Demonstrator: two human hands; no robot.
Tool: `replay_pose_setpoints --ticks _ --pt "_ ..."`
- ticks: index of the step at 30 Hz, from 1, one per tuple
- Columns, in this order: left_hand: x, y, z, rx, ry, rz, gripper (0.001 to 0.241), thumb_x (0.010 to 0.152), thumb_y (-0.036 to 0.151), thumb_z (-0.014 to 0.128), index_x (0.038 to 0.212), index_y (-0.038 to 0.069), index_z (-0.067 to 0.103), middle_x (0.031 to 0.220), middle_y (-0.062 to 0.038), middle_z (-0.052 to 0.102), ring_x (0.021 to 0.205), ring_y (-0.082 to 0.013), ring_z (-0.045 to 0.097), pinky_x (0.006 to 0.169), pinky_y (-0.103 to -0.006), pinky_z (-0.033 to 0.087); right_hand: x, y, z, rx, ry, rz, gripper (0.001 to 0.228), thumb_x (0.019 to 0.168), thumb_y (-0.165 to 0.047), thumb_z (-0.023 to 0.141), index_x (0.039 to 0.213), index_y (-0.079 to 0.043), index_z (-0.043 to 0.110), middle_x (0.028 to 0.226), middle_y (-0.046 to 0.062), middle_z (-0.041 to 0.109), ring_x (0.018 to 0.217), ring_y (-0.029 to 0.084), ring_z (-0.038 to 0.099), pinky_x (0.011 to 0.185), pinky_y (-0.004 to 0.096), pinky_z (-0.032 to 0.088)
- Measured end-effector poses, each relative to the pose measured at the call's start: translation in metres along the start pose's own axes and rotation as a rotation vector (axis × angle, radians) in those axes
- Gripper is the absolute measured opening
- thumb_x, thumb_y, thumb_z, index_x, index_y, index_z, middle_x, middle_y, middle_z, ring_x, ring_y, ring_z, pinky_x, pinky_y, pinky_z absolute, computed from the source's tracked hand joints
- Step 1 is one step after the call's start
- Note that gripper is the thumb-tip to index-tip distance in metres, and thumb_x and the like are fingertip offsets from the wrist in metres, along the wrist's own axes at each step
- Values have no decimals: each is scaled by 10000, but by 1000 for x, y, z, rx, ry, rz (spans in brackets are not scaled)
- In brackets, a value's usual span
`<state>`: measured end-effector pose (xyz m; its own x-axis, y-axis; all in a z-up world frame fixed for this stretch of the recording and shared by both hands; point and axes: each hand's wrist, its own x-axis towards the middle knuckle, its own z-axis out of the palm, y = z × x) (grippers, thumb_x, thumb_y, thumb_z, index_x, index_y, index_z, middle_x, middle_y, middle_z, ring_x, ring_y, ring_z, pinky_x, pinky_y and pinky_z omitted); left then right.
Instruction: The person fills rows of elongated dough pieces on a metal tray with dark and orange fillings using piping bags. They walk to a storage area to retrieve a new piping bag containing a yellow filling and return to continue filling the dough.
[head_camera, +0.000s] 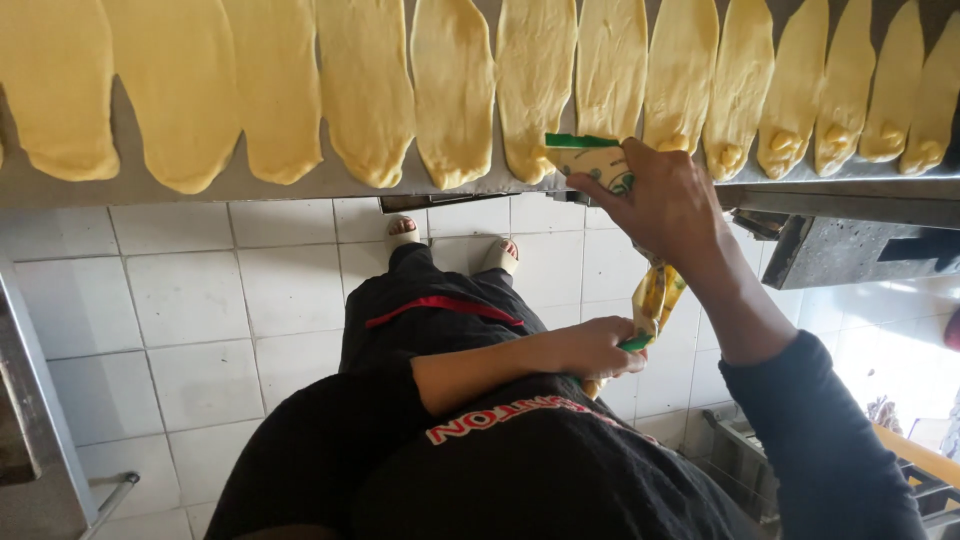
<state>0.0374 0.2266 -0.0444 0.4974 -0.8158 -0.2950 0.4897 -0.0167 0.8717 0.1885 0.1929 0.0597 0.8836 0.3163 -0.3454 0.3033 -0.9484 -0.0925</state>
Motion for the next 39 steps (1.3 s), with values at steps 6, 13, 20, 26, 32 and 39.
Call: replay_pose_setpoints --ticks 6,13,20,26,32,39 --pt "-18 -2 -5 16 -20 31 275 820 326 628 942 94 713 731 -111 689 830 -310 720 805 -454 566 0 -2 -3 -89 -84 60 744 950 -838 553 985 -101 648 742 262 666 849 487 711 720 529 544" --pt "-47 4 -15 21 -14 58 270 826 299 617 944 75 715 732 -122 690 820 -319 715 804 -454 564 -12 -40 -12 -13 -102 27 656 882 -762 677 1006 -118 671 785 295 675 907 532 694 787 559 536" --pt "-76 6 -25 -23 175 44 328 786 354 626 908 56 684 726 -129 675 826 -325 710 779 -479 552 15 -73 14 -31 23 -122 663 941 -761 657 941 -98 659 718 275 656 829 518 705 749 551 546" --pt "-99 15 -18 -40 191 68 324 842 285 612 1039 31 656 787 -119 673 822 -311 683 810 -458 547 4 -84 -8 -164 -176 -21 759 928 -840 549 1001 -96 676 816 287 685 952 535 695 819 577 528" --pt "-88 -3 -19 -104 340 214 310 922 291 573 935 -13 634 738 -120 624 760 -316 647 792 -469 518 27 -112 7 47 -107 -217 621 900 -728 709 948 -109 681 780 275 655 891 544 679 784 580 537" --pt "-105 11 -19 -299 613 87 248 960 334 519 833 122 491 700 -54 544 632 -181 522 634 -350 433 62 -124 24 5 49 -517 706 1077 -705 604 795 -60 548 564 60 504 475 239 518 462 430 440"
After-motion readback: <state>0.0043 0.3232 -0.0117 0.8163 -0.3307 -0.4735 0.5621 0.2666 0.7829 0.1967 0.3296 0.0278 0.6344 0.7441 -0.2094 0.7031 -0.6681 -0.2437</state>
